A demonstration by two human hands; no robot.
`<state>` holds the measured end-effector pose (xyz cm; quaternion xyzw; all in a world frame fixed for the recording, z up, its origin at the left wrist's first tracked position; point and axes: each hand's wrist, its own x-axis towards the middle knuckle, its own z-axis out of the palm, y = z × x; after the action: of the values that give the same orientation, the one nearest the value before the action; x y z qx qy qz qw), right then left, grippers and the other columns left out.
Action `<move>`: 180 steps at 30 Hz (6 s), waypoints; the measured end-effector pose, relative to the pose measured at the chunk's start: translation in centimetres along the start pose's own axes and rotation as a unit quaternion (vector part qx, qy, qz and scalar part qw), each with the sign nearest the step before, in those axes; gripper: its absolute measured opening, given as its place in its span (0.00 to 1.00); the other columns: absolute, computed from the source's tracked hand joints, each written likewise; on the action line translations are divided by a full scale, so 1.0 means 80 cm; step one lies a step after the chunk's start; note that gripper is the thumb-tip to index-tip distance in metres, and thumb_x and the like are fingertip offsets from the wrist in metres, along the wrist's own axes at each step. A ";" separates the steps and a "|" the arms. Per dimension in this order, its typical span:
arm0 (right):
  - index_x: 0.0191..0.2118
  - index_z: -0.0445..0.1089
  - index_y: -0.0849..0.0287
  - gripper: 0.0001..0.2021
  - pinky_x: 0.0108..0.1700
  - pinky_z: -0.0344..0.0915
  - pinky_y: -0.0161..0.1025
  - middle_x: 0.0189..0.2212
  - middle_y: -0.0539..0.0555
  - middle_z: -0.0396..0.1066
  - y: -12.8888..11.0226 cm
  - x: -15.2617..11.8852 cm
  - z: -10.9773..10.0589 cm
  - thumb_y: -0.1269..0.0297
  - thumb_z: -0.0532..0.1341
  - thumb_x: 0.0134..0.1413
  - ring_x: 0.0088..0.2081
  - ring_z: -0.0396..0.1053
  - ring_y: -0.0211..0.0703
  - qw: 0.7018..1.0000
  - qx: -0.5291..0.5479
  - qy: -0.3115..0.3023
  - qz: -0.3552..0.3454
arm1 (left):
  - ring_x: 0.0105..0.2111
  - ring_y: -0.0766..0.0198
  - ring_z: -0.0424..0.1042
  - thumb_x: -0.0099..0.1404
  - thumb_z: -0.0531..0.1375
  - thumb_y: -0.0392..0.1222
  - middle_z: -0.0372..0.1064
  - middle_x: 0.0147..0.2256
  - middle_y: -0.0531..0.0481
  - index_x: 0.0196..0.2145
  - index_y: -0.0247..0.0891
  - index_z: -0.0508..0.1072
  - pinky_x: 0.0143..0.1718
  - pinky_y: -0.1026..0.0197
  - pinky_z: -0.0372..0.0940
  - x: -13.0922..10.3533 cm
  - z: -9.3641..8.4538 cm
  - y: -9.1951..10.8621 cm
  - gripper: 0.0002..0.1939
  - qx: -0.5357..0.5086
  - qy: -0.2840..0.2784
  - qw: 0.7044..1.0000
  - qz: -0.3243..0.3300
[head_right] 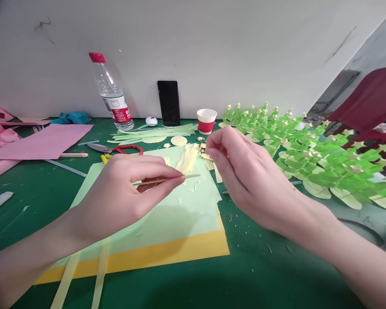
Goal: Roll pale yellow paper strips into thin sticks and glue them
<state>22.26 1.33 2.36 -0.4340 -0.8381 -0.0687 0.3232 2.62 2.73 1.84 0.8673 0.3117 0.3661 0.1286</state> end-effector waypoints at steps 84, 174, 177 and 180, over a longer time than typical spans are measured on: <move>0.30 0.72 0.56 0.06 0.27 0.72 0.32 0.28 0.48 0.75 -0.007 0.004 -0.005 0.67 0.60 0.57 0.30 0.74 0.38 0.995 0.092 -0.016 -0.041 | 0.33 0.64 0.74 0.63 0.60 0.30 0.78 0.32 0.49 0.31 0.35 0.76 0.36 0.62 0.69 -0.006 0.000 -0.002 0.05 -0.010 0.053 0.996 0.068; 0.27 0.72 0.52 0.08 0.27 0.61 0.31 0.26 0.45 0.73 0.002 0.007 -0.013 0.62 0.60 0.55 0.27 0.67 0.32 0.966 0.209 -0.140 0.066 | 0.29 0.67 0.75 0.68 0.54 0.37 0.77 0.31 0.52 0.33 0.37 0.77 0.28 0.68 0.69 0.007 0.001 -0.023 0.11 -0.161 -0.139 0.972 -0.096; 0.26 0.72 0.54 0.09 0.26 0.60 0.31 0.24 0.46 0.71 0.001 0.007 -0.011 0.59 0.62 0.54 0.25 0.64 0.32 0.961 0.223 -0.139 0.083 | 0.31 0.67 0.76 0.65 0.59 0.35 0.78 0.31 0.54 0.30 0.38 0.78 0.31 0.68 0.70 0.003 0.003 -0.012 0.08 -0.157 -0.080 0.982 -0.063; 0.26 0.72 0.54 0.10 0.25 0.59 0.32 0.23 0.47 0.71 0.000 0.006 -0.008 0.57 0.63 0.54 0.24 0.63 0.33 0.959 0.234 -0.132 0.091 | 0.31 0.67 0.76 0.62 0.62 0.31 0.79 0.32 0.53 0.31 0.36 0.79 0.34 0.67 0.71 -0.003 0.006 -0.007 0.06 -0.120 -0.037 0.992 -0.022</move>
<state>22.37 1.41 3.17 -0.4258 -0.8229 0.2167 0.3074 2.61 3.01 1.16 0.8512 0.2798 0.3661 0.2514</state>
